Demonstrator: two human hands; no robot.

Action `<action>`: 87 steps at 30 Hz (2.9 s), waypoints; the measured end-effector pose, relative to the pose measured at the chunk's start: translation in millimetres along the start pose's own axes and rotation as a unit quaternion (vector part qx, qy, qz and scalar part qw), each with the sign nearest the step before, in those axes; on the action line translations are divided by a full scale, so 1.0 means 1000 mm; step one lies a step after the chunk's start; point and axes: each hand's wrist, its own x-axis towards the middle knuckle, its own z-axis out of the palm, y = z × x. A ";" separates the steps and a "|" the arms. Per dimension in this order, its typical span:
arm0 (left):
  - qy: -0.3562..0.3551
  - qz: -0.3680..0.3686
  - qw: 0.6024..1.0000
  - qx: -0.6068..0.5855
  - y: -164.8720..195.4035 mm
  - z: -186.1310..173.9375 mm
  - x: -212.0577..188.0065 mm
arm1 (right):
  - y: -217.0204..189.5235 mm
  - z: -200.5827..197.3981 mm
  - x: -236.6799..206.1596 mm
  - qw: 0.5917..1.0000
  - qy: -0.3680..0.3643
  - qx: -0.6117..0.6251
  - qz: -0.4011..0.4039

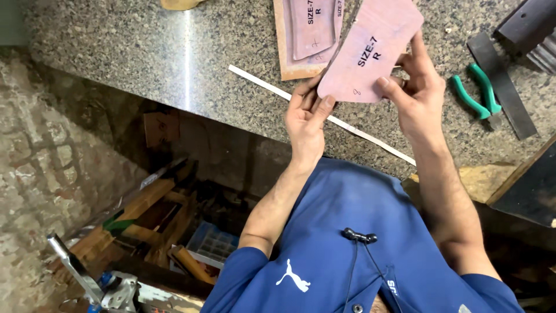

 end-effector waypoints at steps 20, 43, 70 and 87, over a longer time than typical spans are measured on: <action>0.003 0.014 1.000 0.015 -0.098 0.007 0.095 | 0.046 -0.074 0.105 0.994 -0.018 -0.104 0.029; -0.048 0.250 0.712 0.655 -0.067 -0.007 0.096 | 0.102 -0.076 0.113 0.968 0.020 -0.244 0.062; -0.078 -0.019 0.963 0.258 -0.064 -0.013 0.083 | 0.045 -0.063 0.084 0.970 0.008 -0.234 0.063; -0.153 -0.162 0.967 0.124 -0.069 -0.032 0.054 | 0.002 -0.131 -0.049 0.980 0.135 -0.133 0.062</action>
